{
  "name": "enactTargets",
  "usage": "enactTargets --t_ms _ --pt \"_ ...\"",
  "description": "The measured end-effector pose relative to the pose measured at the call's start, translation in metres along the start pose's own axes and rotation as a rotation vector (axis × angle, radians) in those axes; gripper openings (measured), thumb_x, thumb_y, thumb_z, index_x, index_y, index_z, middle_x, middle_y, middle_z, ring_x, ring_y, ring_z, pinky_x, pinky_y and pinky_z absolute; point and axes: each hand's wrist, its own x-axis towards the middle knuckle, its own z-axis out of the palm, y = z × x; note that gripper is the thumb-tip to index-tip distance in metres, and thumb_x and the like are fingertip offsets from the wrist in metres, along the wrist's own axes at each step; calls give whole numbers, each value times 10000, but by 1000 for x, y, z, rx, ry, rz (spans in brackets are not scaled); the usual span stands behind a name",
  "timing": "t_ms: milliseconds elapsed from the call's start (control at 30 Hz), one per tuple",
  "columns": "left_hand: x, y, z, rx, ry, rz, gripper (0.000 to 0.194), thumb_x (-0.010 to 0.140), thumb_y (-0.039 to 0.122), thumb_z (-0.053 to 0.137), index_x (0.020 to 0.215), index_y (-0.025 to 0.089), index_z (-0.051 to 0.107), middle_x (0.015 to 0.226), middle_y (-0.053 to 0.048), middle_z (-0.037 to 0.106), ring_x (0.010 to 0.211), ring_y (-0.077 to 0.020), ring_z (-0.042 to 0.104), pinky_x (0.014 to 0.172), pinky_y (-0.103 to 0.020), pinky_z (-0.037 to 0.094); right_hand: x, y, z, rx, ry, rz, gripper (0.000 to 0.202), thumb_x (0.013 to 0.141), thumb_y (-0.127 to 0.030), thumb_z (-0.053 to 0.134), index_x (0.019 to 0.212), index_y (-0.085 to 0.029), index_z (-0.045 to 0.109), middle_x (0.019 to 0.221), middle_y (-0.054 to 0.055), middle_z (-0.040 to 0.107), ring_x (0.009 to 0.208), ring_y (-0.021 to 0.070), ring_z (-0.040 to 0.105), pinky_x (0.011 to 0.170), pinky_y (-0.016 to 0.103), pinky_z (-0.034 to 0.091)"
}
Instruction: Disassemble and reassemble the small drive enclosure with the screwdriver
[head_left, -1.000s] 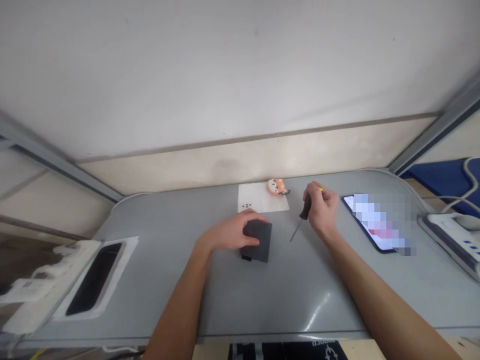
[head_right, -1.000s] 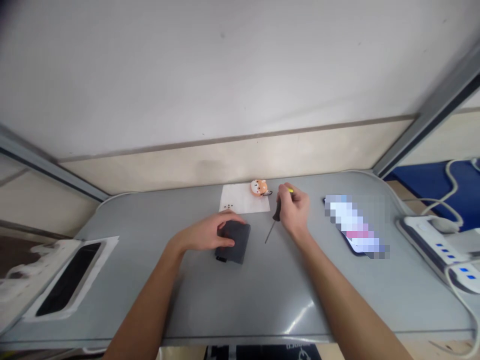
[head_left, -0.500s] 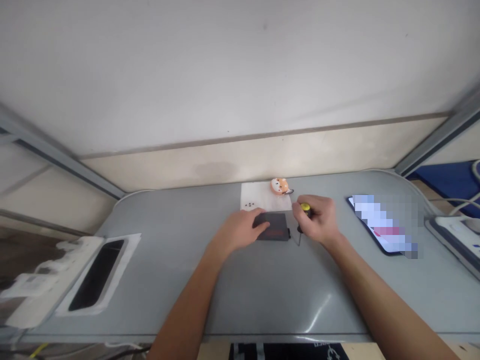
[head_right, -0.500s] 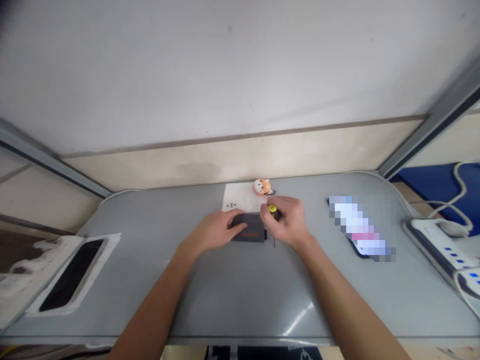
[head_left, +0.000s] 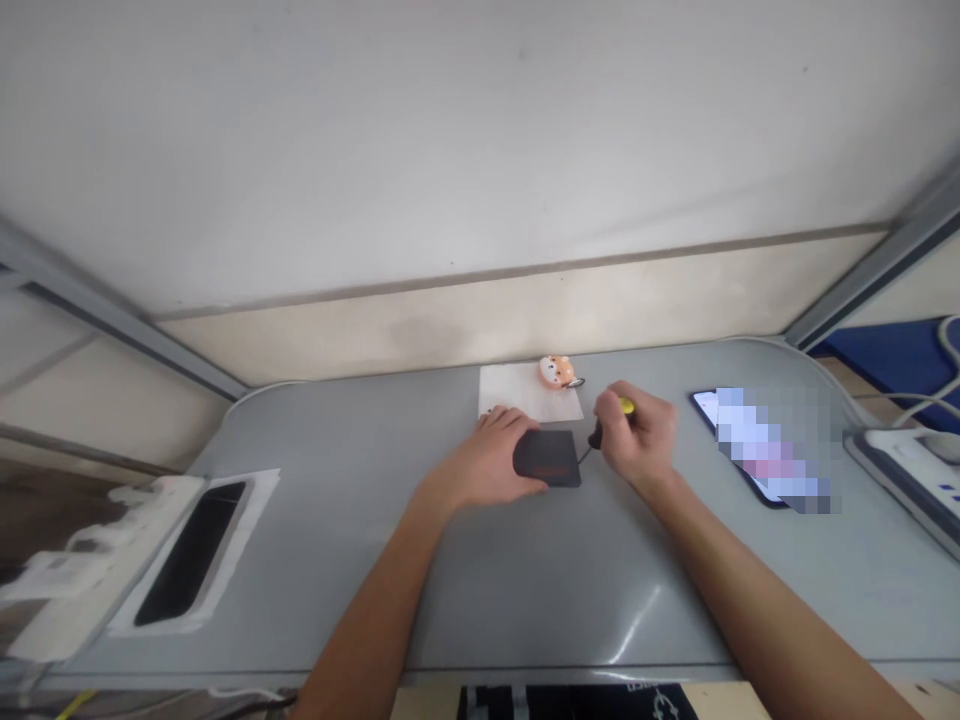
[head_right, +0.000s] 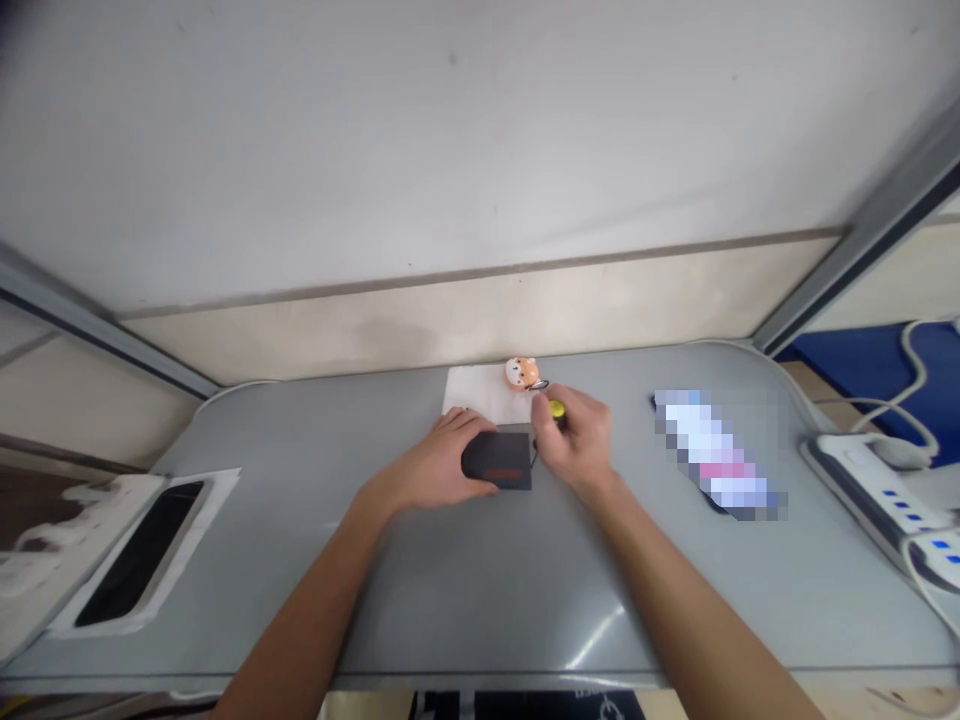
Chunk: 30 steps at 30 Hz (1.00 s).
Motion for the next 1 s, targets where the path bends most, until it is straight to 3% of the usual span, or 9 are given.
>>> enactTargets --t_ms 133,200,267,400,500,600,667,1000 --pt "2 0 4 -19 11 -25 627 689 502 878 1203 258 615 1255 -63 583 1237 -314 515 1058 -467 444 5 3 -4 15 352 33 409 983 -393 434 641 -205 560 543 -4 517 505 135 464 517 291 329" --pt "3 0 3 -33 -6 -22 681 676 536 883 1240 264 615 1266 -61 586 1251 -312 510 1066 -461 447 4 0 -2 70 450 35 431 1008 -383 390 664 -202 575 575 7 548 525 141 491 523 292 343" --pt "2 -3 0 -49 -37 -7 722 680 515 885 1308 291 605 1277 -55 587 1266 -307 506 1080 -455 447 -2 -5 3 130 374 17 424 1019 -374 393 677 -204 575 587 6 546 528 138 487 521 291 346" --pt "-1 -12 -8 -91 -93 17 727 737 439 853 1400 357 566 1299 -46 594 1285 -293 504 1097 -449 448 -17 -14 17 202 -18 -63 333 1015 -320 451 727 -208 575 604 -5 540 544 128 496 538 278 378" --pt "-3 -16 -11 -139 -110 36 688 736 430 857 1366 342 594 1298 -45 617 1294 -290 507 1108 -451 446 -23 -19 24 184 -174 -194 279 1003 -264 476 747 -207 571 616 -7 543 561 124 502 554 266 389" --pt "-5 -16 -14 -171 -121 45 682 725 408 869 1350 336 605 1312 -37 635 1316 -293 509 1114 -448 446 -22 -21 24 148 -209 -296 295 996 -252 483 708 -211 534 581 -18 500 538 120 450 531 265 351" --pt "-6 -15 -15 -174 -124 55 712 727 383 868 1380 343 589 1345 -35 631 1336 -302 506 1128 -456 437 -19 -20 22 130 -206 -273 309 996 -251 481 691 -211 516 576 -20 489 532 118 435 531 268 338" --pt "-8 -17 -23 -109 -163 54 678 767 207 707 1420 329 572 1359 -35 639 1321 -300 527 1132 -457 436 -2 -3 7 97 -146 105 390 998 -318 470 625 -213 520 534 -6 555 505 131 457 544 282 354"
